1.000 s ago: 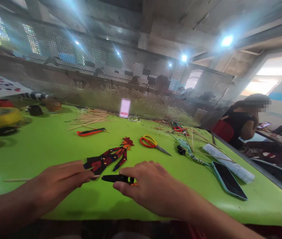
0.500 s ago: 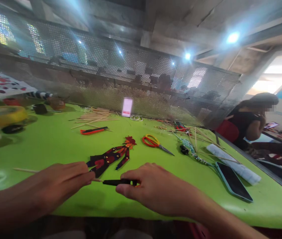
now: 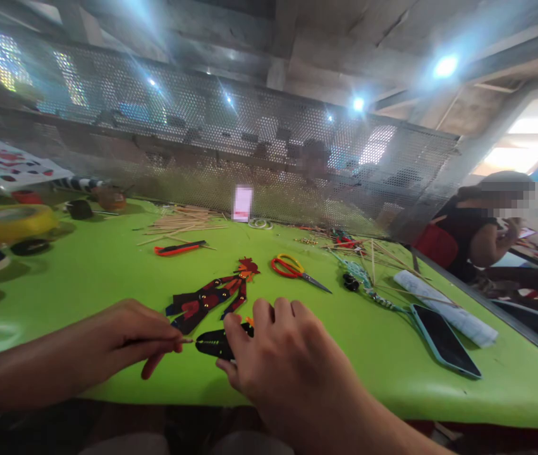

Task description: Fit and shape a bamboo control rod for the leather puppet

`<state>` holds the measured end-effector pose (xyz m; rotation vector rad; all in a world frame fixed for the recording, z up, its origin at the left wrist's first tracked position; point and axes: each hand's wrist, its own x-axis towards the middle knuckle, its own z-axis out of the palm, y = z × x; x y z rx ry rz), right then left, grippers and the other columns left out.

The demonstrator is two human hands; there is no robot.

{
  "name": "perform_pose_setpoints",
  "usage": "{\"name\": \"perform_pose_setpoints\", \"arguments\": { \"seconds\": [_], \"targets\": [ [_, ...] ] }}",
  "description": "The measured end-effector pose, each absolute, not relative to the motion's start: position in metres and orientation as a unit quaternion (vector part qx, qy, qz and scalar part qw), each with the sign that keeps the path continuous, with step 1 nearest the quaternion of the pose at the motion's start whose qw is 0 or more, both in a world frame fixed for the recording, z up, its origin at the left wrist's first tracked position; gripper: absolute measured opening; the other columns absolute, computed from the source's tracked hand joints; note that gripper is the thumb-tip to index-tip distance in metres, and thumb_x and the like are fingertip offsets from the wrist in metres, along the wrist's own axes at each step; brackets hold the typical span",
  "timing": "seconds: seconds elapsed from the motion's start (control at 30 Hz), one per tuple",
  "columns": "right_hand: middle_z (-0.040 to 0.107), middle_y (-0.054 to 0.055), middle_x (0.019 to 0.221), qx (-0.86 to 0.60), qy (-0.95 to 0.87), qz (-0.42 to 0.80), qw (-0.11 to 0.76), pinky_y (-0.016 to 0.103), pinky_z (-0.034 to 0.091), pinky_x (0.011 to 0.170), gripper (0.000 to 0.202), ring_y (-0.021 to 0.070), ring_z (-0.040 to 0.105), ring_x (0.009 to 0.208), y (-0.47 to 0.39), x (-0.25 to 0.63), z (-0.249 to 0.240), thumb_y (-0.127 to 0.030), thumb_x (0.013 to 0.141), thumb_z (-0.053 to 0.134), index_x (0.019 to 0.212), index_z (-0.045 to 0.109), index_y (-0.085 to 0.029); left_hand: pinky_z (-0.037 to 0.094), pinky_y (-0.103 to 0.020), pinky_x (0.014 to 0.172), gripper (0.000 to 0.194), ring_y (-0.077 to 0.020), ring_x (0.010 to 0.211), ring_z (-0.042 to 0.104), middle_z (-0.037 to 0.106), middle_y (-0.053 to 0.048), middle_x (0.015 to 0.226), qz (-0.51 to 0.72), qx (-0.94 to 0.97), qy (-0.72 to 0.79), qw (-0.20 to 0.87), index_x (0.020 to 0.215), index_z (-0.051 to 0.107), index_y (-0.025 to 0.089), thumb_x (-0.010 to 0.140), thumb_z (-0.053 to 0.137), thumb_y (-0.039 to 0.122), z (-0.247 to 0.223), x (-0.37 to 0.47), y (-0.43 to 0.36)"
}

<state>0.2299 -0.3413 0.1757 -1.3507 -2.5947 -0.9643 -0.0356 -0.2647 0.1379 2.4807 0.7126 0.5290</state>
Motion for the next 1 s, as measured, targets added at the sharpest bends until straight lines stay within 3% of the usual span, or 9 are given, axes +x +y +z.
{"name": "perform_pose_setpoints", "arguments": {
  "seconds": [0.13,0.27,0.4,0.53,0.63,0.77,0.93,1.0],
  "targets": [
    [0.072,0.006,0.089,-0.472,-0.853,-0.220,0.039,0.036,0.045,0.069,0.038,0.0251,0.068,0.077,-0.337,0.236,0.168,-0.057,0.094,0.067,0.120,0.072,-0.029,0.046,-0.020,0.066,0.032,-0.0118,0.063,0.064,0.069,0.001,0.071,0.220,0.930,0.212,0.204,0.081,0.068,0.019,0.102,0.044,0.014,0.125,-0.037,-0.260],
    [0.074,0.004,0.094,-0.514,-0.856,0.030,0.037,0.037,0.049,0.080,0.036,0.0237,0.069,0.087,-0.320,0.242,0.174,-0.055,0.102,0.055,0.123,0.073,-0.032,0.042,-0.022,0.060,0.030,-0.0127,0.061,0.061,0.067,0.001,0.071,0.234,0.941,0.198,0.140,0.086,0.066,0.019,0.098,0.041,0.006,0.119,-0.039,-0.263],
    [0.060,-0.002,0.070,-0.452,-0.812,0.369,0.001,0.024,0.045,0.062,0.048,0.0118,0.055,0.065,-0.290,0.250,0.179,-0.056,0.105,0.046,0.101,0.078,-0.021,0.047,-0.022,0.067,0.035,-0.0149,0.074,0.066,0.072,-0.002,0.087,0.228,0.947,0.208,0.088,0.103,0.067,0.021,0.097,0.039,0.002,0.115,-0.041,-0.266],
    [0.049,-0.004,0.065,-0.471,-0.680,0.560,-0.043,0.020,0.038,0.047,0.063,0.0077,0.043,0.051,-0.274,0.258,0.172,-0.072,0.097,0.050,0.105,0.075,-0.015,0.051,-0.027,0.076,0.035,-0.0200,0.085,0.067,0.073,-0.006,0.097,0.238,0.954,0.177,-0.031,0.120,0.064,0.018,0.099,0.039,0.007,0.110,-0.044,-0.265],
    [0.048,-0.004,0.066,-0.465,-0.694,0.549,-0.035,0.020,0.038,0.050,0.062,0.0077,0.043,0.053,-0.279,0.256,0.173,-0.070,0.099,0.047,0.103,0.075,-0.014,0.049,-0.028,0.074,0.037,-0.0200,0.081,0.066,0.073,-0.007,0.099,0.213,0.960,0.171,-0.062,0.120,0.064,0.017,0.099,0.037,0.007,0.112,-0.045,-0.265],
    [0.057,-0.002,0.073,-0.452,-0.795,0.404,0.011,0.024,0.040,0.063,0.048,0.0109,0.051,0.067,-0.299,0.249,0.184,-0.054,0.106,0.047,0.095,0.076,-0.017,0.049,-0.028,0.071,0.036,-0.0192,0.079,0.066,0.072,-0.005,0.093,0.217,0.960,0.176,-0.033,0.121,0.066,0.018,0.107,0.032,0.013,0.121,-0.042,-0.270],
    [0.077,0.003,0.102,-0.505,-0.850,0.147,0.037,0.036,0.048,0.085,0.039,0.0237,0.070,0.095,-0.327,0.249,0.181,-0.057,0.104,0.050,0.123,0.074,-0.033,0.052,-0.027,0.073,0.040,-0.0177,0.081,0.071,0.076,-0.004,0.096,0.239,0.946,0.215,0.033,0.123,0.068,0.019,0.114,0.032,0.034,0.133,-0.032,-0.273],
    [0.077,0.003,0.097,-0.508,-0.859,0.024,0.052,0.039,0.049,0.081,0.038,0.0265,0.073,0.090,-0.335,0.249,0.174,-0.059,0.101,0.055,0.126,0.072,-0.035,0.051,-0.026,0.072,0.046,-0.0172,0.079,0.071,0.076,-0.003,0.090,0.238,0.944,0.221,0.062,0.110,0.072,0.020,0.114,0.030,0.038,0.131,-0.030,-0.271]
  ]
}}
